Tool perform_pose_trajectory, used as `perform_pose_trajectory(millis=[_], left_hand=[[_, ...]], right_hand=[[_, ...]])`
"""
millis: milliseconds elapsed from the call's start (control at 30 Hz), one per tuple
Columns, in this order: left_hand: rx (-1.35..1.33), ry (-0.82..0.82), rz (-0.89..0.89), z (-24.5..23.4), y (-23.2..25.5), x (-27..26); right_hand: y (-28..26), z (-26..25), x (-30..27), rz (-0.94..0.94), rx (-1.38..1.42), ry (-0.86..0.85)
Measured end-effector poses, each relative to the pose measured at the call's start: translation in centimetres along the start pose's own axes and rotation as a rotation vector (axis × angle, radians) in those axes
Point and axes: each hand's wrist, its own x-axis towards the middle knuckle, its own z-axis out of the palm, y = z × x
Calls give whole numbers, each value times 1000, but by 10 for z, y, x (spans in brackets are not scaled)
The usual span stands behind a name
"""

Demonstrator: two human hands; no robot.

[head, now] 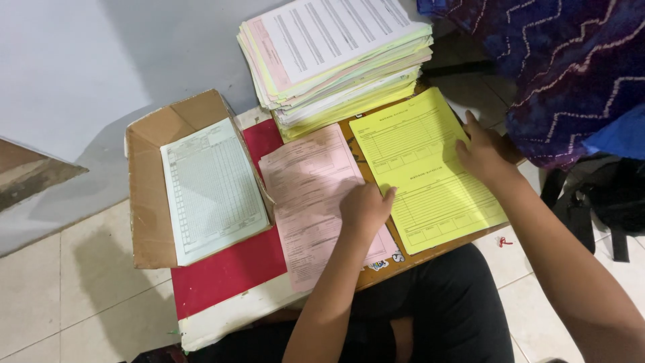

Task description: Sorting a large stack of multi-colored paper forms into different piles and a cardboard box

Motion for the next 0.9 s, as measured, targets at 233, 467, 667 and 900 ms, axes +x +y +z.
perform_pose_trajectory(millis=[233, 467, 667, 900], left_hand=[[374, 900, 449, -77, 6, 98], [543, 515, 321, -149, -13, 135], [720, 1053, 573, -122, -52, 159], [681, 1298, 721, -132, -46, 155]], right_hand=[[-28, -3, -33, -208, 99, 225], [-34, 4, -34, -225, 262, 259], [-29, 9, -33, -294, 184, 315], [-32, 7, -35, -267, 185, 299]])
